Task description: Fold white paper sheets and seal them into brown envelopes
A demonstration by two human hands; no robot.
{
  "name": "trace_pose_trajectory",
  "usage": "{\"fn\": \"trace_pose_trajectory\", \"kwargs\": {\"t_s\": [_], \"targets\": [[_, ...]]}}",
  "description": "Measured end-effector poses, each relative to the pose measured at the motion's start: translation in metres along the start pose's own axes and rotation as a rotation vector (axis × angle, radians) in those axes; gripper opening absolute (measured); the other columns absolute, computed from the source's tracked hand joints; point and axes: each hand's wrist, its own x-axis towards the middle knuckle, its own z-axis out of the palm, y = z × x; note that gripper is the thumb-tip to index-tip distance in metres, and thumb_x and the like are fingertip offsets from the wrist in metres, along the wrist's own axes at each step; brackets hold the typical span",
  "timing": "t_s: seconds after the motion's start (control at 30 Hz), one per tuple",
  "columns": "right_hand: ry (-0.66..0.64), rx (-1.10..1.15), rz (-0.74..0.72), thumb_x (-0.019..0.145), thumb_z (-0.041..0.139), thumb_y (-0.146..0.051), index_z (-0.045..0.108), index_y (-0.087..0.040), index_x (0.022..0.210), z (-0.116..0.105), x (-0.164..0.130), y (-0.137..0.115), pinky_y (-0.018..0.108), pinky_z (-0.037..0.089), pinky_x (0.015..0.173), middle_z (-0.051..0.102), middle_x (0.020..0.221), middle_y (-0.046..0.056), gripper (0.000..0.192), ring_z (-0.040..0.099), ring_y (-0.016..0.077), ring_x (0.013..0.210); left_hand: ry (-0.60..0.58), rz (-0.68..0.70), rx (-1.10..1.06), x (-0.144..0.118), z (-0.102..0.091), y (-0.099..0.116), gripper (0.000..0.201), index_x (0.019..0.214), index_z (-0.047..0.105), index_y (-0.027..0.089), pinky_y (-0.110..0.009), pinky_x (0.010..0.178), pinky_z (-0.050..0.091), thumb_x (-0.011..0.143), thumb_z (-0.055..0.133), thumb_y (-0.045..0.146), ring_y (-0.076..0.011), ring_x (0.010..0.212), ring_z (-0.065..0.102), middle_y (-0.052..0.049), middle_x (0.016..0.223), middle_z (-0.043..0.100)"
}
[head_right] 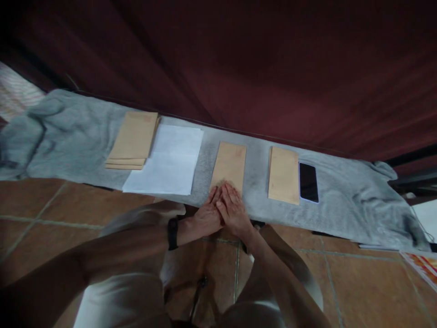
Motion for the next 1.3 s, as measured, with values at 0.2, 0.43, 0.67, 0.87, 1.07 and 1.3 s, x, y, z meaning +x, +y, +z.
{"fn": "trace_pose_trajectory", "kwargs": {"t_s": [0.2,0.43,0.67,0.87,1.07,1.3], "targets": [[-0.036,-0.204,-0.059,0.107,0.025,-0.040,0.009,-0.016,0.163,-0.001,-0.008,0.002,0.049,0.020,0.127,0.020,0.168,0.012,0.062,0.017,0.0214,0.155,-0.034,-0.028,0.046,-0.005,-0.010,0.004,0.082,0.158,0.017,0.000,-0.067,0.120,0.018,0.095,0.050,0.040,-0.0408,0.151,0.026,-0.031,0.161,0.023],[-0.008,-0.318,-0.088,0.107,0.030,-0.042,0.016,-0.015,0.162,-0.007,-0.018,0.016,0.051,0.026,0.125,0.024,0.166,0.015,0.063,0.021,0.0242,0.154,-0.038,-0.099,0.150,-0.007,-0.014,0.002,0.093,0.151,0.030,-0.009,-0.063,0.120,0.021,0.093,0.047,0.062,-0.0446,0.149,0.027,-0.035,0.158,0.028],[0.030,-0.411,-0.101,0.106,0.036,-0.044,0.015,-0.012,0.162,-0.018,-0.028,0.028,0.051,0.030,0.123,0.024,0.166,0.017,0.068,0.024,0.0272,0.153,-0.069,-0.145,0.197,-0.008,-0.015,0.001,0.101,0.149,0.031,-0.011,-0.060,0.121,0.022,0.088,0.058,0.064,-0.0466,0.149,0.026,-0.039,0.156,0.026],[0.062,-0.462,-0.077,0.105,0.036,-0.048,0.020,-0.008,0.160,-0.022,-0.035,0.033,0.052,0.032,0.121,0.030,0.163,0.021,0.070,0.029,0.0298,0.152,-0.126,-0.210,0.211,-0.008,-0.021,0.002,0.105,0.150,0.028,-0.013,-0.061,0.121,0.022,0.087,0.061,0.063,-0.0484,0.148,0.024,-0.041,0.155,0.024],[0.118,-0.460,-0.029,0.105,0.036,-0.050,0.019,-0.008,0.161,-0.025,-0.034,0.032,0.055,0.029,0.122,0.028,0.163,0.021,0.071,0.025,0.0317,0.153,-0.152,-0.254,0.197,-0.008,-0.024,0.002,0.103,0.151,0.027,-0.012,-0.059,0.122,0.022,0.086,0.064,0.059,-0.0461,0.149,0.023,-0.040,0.155,0.024],[-0.039,-0.379,-0.141,0.105,0.036,-0.045,0.018,-0.009,0.161,-0.015,-0.018,-0.003,0.048,0.027,0.125,0.029,0.164,0.016,0.069,0.021,0.0249,0.154,-0.084,-0.214,0.199,-0.010,-0.017,-0.002,0.072,0.150,0.034,-0.008,-0.061,0.120,0.026,0.093,0.050,0.032,-0.0425,0.148,0.030,-0.037,0.153,0.034]]}}
